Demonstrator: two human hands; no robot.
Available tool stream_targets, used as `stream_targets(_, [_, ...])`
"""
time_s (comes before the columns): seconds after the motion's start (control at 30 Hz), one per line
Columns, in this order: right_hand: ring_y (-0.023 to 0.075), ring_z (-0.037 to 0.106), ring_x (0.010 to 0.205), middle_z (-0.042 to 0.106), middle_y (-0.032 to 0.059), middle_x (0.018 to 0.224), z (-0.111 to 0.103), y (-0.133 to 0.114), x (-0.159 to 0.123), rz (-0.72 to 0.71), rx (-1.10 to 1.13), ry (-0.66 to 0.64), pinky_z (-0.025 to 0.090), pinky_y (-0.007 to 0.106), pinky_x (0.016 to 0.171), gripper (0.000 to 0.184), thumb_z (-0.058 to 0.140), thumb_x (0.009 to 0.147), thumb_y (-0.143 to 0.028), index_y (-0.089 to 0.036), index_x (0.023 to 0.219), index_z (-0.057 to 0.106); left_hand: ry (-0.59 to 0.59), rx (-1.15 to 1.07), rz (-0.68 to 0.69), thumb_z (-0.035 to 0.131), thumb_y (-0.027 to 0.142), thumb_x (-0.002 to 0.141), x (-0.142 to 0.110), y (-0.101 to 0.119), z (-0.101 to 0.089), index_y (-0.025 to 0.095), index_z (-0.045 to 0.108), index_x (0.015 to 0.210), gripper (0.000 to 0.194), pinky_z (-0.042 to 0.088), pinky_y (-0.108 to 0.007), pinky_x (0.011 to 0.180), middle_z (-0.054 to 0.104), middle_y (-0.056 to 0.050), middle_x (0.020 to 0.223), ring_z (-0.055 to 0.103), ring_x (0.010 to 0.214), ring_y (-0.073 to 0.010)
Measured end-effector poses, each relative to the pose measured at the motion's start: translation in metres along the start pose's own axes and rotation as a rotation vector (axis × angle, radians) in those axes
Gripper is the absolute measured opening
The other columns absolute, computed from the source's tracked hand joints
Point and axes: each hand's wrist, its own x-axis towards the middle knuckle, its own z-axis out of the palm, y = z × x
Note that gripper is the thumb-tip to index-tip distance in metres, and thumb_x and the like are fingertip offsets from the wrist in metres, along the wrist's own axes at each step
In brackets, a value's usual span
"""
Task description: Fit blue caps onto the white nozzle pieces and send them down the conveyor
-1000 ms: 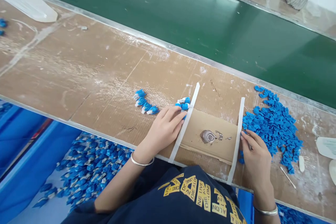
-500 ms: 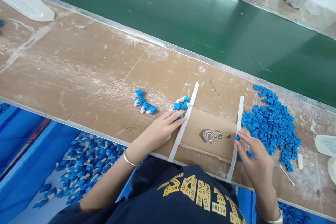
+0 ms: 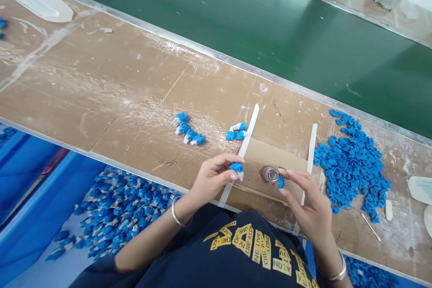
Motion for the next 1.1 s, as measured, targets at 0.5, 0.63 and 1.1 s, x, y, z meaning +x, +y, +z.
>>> stream_targets(0.5, [0.0246,0.073,0.103,0.076,0.0070,0.110,0.020,-0.020,-0.012,0.261,0.560,0.157,0.063,0.042,0.087,0.029,0.068,0.088,-0.019,-0.029,0.115,0.069,-0.155,-0.557,-0.265,0.090,0.052,0.060,-0.010,-0.008,0.071,0.017,0.053,0.082,0.055,0.034,-0.014,0.039,0.062,0.004,0.061,0.052,0.045,-0.0060])
stream_targets(0.63, [0.0234,0.071,0.107,0.074,0.0049,0.116,0.020,-0.019,-0.010,0.126,0.362,0.089,0.061,0.043,0.089,0.032,0.067,0.087,-0.012,-0.032,0.112,0.071,-0.147,-0.569,-0.256,0.090,0.050,0.060,-0.011,-0.006,0.072,0.017,0.052,0.080,0.054,0.034,-0.014,0.039,0.060,0.006,0.062,0.046,0.043,-0.0034])
stream_targets(1.1, [0.0251,0.060,0.125,0.069,0.0082,0.128,-0.012,-0.002,-0.007,-0.188,-0.127,-0.145,0.052,0.045,0.098,0.037,0.053,0.095,-0.025,-0.025,0.131,0.058,-0.148,-0.013,-0.017,0.075,0.051,0.081,-0.017,0.004,0.048,0.018,0.059,0.086,0.036,0.044,-0.021,0.051,0.064,0.000,0.071,0.055,0.055,-0.0099])
